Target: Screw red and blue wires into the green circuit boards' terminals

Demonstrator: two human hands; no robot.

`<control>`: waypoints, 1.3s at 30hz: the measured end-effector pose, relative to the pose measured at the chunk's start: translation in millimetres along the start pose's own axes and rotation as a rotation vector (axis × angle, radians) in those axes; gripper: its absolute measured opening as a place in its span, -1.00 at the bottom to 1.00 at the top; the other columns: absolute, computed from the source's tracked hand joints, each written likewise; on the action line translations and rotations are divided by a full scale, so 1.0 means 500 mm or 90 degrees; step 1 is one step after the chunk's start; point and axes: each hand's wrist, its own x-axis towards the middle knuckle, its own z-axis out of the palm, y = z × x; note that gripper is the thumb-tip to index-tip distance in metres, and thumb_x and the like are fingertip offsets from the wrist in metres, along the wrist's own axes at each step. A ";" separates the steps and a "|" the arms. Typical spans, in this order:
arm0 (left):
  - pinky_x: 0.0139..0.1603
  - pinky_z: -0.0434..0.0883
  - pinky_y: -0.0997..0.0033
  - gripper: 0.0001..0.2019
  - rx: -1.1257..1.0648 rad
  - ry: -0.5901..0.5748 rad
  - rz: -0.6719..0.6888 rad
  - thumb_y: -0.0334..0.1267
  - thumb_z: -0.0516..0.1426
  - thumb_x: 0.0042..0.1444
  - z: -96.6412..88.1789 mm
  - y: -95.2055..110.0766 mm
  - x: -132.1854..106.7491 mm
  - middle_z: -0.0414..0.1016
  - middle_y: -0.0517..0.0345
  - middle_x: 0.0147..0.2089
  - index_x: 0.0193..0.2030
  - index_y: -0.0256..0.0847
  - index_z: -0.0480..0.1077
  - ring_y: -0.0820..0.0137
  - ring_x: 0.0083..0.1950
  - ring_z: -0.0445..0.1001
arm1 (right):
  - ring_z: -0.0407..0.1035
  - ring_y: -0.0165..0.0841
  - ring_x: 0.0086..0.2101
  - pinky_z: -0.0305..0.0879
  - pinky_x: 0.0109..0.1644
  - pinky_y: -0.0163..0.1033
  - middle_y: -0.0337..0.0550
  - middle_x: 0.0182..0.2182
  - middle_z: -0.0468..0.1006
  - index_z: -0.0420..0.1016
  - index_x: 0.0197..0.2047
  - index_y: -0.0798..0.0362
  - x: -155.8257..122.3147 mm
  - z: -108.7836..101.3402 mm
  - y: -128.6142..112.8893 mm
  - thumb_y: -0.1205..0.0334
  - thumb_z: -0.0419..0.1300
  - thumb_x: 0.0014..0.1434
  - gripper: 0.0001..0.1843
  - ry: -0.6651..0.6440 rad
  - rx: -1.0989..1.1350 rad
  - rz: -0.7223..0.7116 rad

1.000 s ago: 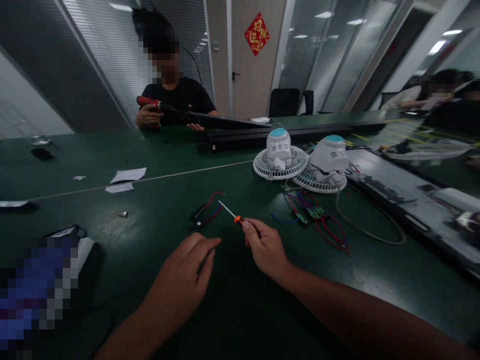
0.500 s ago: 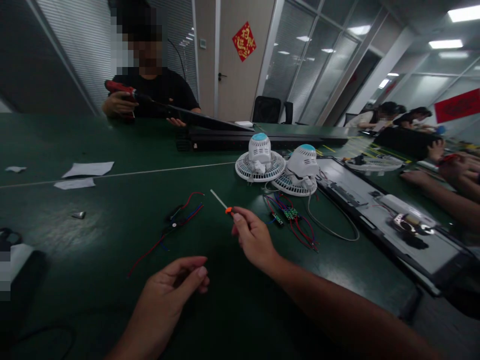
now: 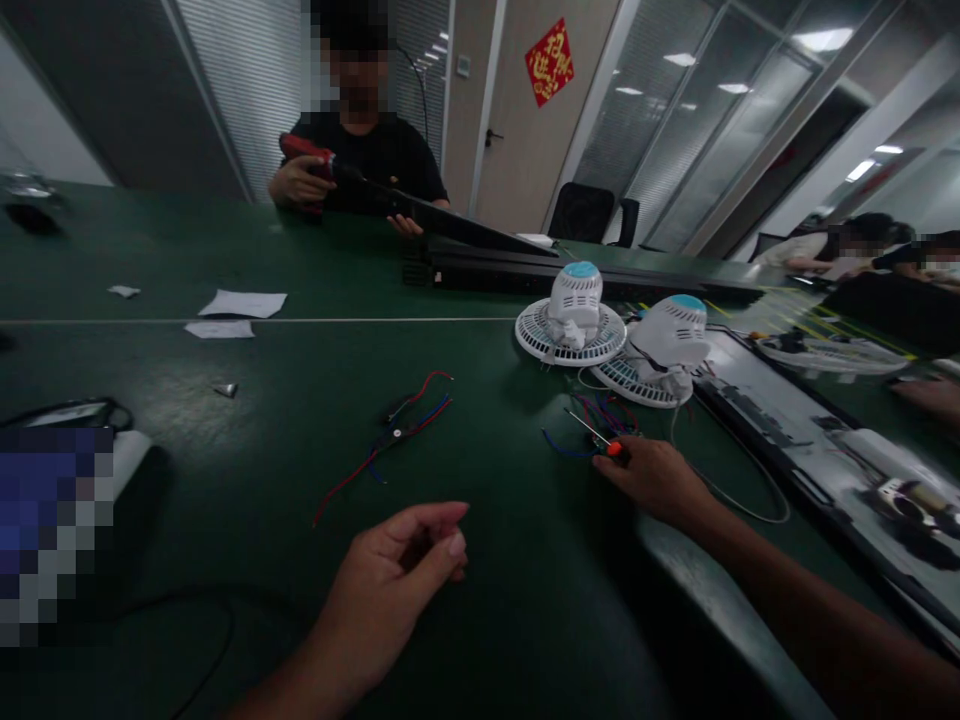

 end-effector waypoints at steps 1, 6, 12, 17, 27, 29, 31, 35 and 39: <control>-0.32 0.48 0.33 -0.73 -0.019 -0.001 0.004 -0.22 0.33 -0.18 0.000 -0.001 0.000 0.58 0.15 -0.45 -0.26 -0.19 0.61 0.37 -0.43 0.51 | 0.47 -0.22 -0.10 0.44 -0.08 0.00 -0.05 0.04 0.49 0.42 0.09 0.05 0.002 0.002 -0.010 0.18 0.20 0.29 -0.68 -0.009 -0.002 -0.008; -0.27 0.49 0.30 -0.74 -0.081 0.004 0.018 -0.29 0.34 -0.13 -0.003 -0.019 0.005 0.64 0.05 -0.30 -0.21 -0.21 0.61 0.32 -0.33 0.55 | 0.49 -0.23 -0.15 0.45 -0.13 -0.05 -0.10 -0.01 0.52 0.46 0.03 0.07 -0.034 0.039 -0.108 0.16 0.19 0.29 -0.71 -0.062 0.067 -0.033; -0.16 0.45 0.28 -0.68 -0.227 -0.041 -0.016 -0.05 0.31 0.00 -0.008 -0.021 0.006 0.63 -0.02 -0.23 -0.21 -0.27 0.60 0.27 -0.20 0.54 | 0.50 -0.35 -0.31 0.47 -0.26 -0.15 -0.16 -0.20 0.57 0.49 -0.08 0.11 -0.117 0.154 -0.238 0.17 0.18 0.30 -0.79 -0.175 0.238 -0.084; -0.30 0.39 0.40 -0.71 -0.211 -0.039 -0.017 -0.10 0.32 0.02 -0.017 -0.021 0.011 0.57 0.16 -0.37 -0.18 -0.24 0.52 0.44 -0.41 0.47 | 0.48 -0.40 -0.40 0.45 -0.30 -0.19 -0.23 -0.34 0.56 0.50 -0.21 0.12 -0.134 0.187 -0.262 0.18 0.17 0.31 -0.82 -0.215 0.340 -0.147; -0.62 0.12 0.52 -0.84 -0.230 0.044 -0.013 -0.18 0.07 0.20 -0.037 0.022 0.026 0.31 0.31 -0.62 -0.26 -0.23 0.37 0.50 -0.62 0.24 | 0.45 -0.42 -0.42 0.47 -0.39 -0.32 -0.15 -0.30 0.55 0.40 -0.10 0.03 -0.167 0.146 -0.194 0.37 0.03 0.27 -0.82 -0.145 0.382 -0.232; -0.64 0.06 0.52 -0.85 -0.262 0.034 -0.002 -0.23 0.01 0.20 -0.044 0.028 0.028 0.22 0.34 -0.67 -0.31 -0.21 0.34 0.53 -0.67 0.13 | 0.46 -0.43 -0.50 0.46 -0.49 -0.33 -0.14 -0.29 0.59 0.38 0.04 -0.01 -0.171 0.152 -0.172 0.27 -0.04 0.35 -0.73 -0.137 0.376 -0.290; -0.64 0.02 0.52 -0.83 -0.297 0.006 0.001 -0.22 -0.03 0.18 -0.050 0.029 0.028 0.14 0.36 -0.71 -0.37 -0.19 0.30 0.54 -0.70 0.03 | 0.46 -0.42 -0.56 0.43 -0.54 -0.32 -0.21 -0.35 0.61 0.35 0.16 -0.11 -0.176 0.157 -0.153 0.25 0.03 0.33 -0.65 -0.112 0.354 -0.356; -0.65 -0.06 0.53 -0.68 -0.285 0.001 -0.027 -0.09 -0.09 0.28 -0.048 0.023 0.026 0.03 0.41 -0.74 -0.36 -0.19 0.33 0.55 -0.71 -0.09 | 0.55 -0.29 -0.42 0.48 -0.39 -0.22 -0.27 -0.33 0.66 0.29 0.25 -0.38 -0.195 0.160 -0.127 0.34 0.20 0.20 -0.39 -0.045 0.302 -0.442; -0.66 -0.05 0.55 -0.56 -0.163 0.041 -0.039 0.01 -0.07 0.30 -0.038 0.022 0.024 0.03 0.42 -0.74 -0.31 -0.29 0.44 0.58 -0.71 -0.07 | 0.60 -0.20 -0.31 0.55 -0.36 -0.19 -0.18 -0.18 0.70 0.28 0.24 -0.29 -0.211 0.161 -0.127 0.25 0.21 0.22 -0.46 0.066 0.185 -0.466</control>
